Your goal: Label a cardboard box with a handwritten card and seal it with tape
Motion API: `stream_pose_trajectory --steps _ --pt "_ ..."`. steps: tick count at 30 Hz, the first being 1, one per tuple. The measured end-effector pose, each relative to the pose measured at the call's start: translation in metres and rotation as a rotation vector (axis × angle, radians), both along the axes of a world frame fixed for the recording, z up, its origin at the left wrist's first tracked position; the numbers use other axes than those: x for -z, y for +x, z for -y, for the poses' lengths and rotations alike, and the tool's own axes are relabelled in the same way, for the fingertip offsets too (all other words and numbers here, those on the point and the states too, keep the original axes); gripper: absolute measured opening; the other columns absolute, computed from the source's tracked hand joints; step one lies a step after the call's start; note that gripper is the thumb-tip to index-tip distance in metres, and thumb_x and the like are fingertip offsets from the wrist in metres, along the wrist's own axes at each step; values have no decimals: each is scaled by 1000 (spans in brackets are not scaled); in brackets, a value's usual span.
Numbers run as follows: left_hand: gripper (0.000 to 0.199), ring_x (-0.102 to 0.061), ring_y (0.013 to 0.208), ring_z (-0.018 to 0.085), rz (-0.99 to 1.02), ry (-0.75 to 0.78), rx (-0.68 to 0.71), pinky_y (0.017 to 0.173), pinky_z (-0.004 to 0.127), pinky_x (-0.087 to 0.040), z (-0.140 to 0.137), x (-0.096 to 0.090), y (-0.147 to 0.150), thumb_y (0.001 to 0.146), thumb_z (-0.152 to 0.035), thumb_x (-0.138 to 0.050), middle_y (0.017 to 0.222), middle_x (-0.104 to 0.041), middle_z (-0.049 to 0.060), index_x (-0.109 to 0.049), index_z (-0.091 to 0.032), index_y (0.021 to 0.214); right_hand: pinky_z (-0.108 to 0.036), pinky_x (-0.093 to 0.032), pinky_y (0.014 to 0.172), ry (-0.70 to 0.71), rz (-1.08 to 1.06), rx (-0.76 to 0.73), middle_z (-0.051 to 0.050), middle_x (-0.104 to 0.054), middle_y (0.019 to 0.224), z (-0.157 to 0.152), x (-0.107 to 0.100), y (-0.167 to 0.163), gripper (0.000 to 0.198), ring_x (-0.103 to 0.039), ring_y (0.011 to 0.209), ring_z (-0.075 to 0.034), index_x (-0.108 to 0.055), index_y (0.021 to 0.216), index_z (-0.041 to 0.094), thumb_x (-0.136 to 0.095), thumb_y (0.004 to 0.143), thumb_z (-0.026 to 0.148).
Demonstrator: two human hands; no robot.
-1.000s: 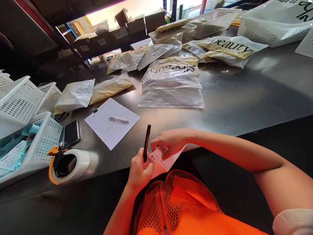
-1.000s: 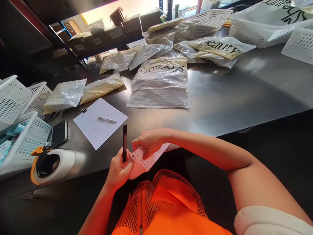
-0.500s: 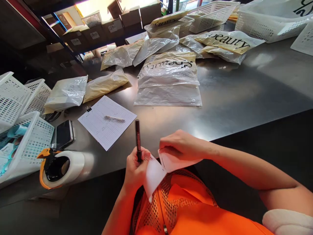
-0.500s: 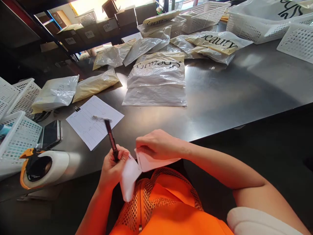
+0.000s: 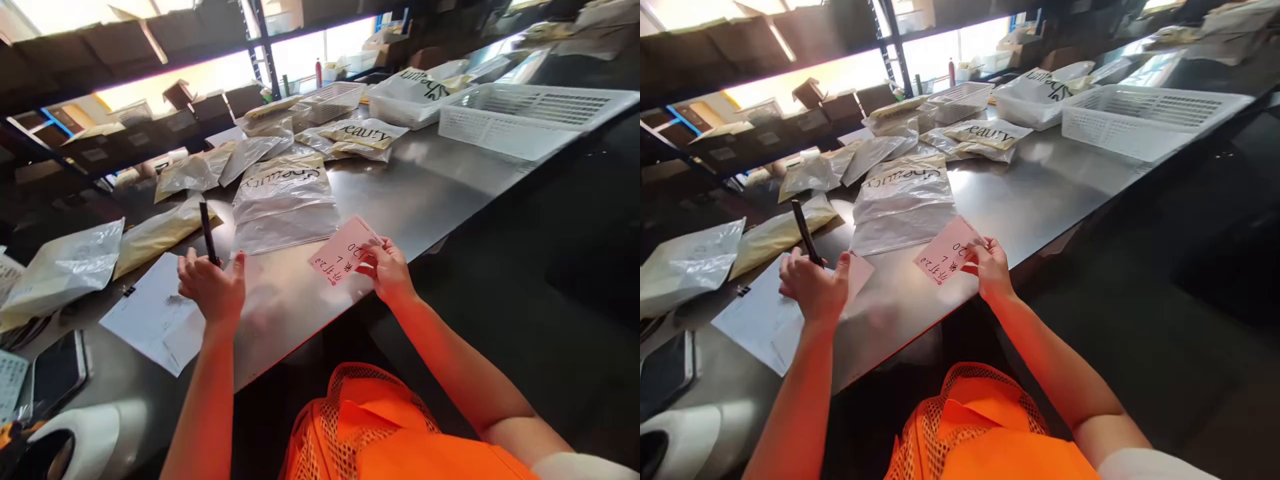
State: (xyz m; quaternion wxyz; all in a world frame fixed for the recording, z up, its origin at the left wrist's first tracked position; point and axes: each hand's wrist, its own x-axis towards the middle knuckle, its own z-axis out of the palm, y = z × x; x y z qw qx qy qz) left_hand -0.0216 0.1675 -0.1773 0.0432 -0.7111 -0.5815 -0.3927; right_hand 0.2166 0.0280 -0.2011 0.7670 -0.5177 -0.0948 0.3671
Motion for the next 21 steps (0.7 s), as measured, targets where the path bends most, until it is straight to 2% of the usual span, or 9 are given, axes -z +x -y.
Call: stream_pose_trajectory --steps 2,4,7,10,13,15,18,19,21 --pt "43 -26 144 40 -1 61 121 113 63 -21 27 6 17 80 -43 -67 147 -41 24 -46 -17 107 -21 -52 47 49 -124 98 6 -65 70 15 2 -3 43 -62 62 -13 -48 87 23 -76 55 27" --pt "43 -36 138 40 65 -1 235 110 62 -28 53 16 33 76 -42 -69 139 -49 22 -46 -18 103 -21 -54 48 90 -228 194 5 -66 70 30 5 -8 41 -65 62 -13 -49 87 23 -76 56 22" --pt "46 -59 112 32 397 -415 513 94 51 -46 87 34 60 69 -47 -73 120 -61 15 -42 -22 93 -24 -60 53 147 -363 312 4 -69 75 54 13 -19 38 -68 66 -14 -50 86 23 -75 59 17" --pt "52 -66 93 22 818 -907 832 82 37 -52 119 47 91 65 -45 -78 102 -66 7 -35 -23 85 -28 -63 65 186 -431 385 2 -71 84 74 30 -32 37 -71 77 -17 -50 88 24 -76 62 19" --pt "51 -63 74 14 965 -982 927 75 28 -49 142 49 115 63 -38 -79 73 -57 -5 -32 -23 80 -40 -62 87 172 -303 403 -6 -71 106 98 50 -39 40 -69 104 -24 -48 94 25 -77 67 32" --pt "44 -57 67 11 792 -911 999 68 25 -46 149 46 125 67 -35 -76 67 -53 -6 -34 -22 77 -52 -51 103 69 -21 526 -12 -59 131 122 57 -35 54 -55 127 -30 -44 105 25 -77 67 42" --pt "33 -52 64 10 286 -852 1322 61 23 -41 154 38 136 74 -30 -71 69 -56 -4 -39 -21 72 -58 -24 120 -179 568 649 -17 -30 156 176 54 -23 85 -25 148 -31 -37 129 23 -84 62 47" --pt "32 -51 64 10 143 -861 1459 60 23 -41 157 35 141 76 -28 -70 69 -57 -4 -40 -21 70 -56 -23 120 -235 690 553 -17 -30 156 195 49 -21 91 -25 147 -31 -37 133 22 -86 61 47" --pt "31 -53 64 11 -8 -921 1690 62 23 -42 166 31 152 77 -27 -70 69 -59 -4 -41 -20 70 -51 -39 112 -258 678 235 -16 -50 143 229 40 -19 79 -47 134 -30 -49 130 20 -84 66 49"
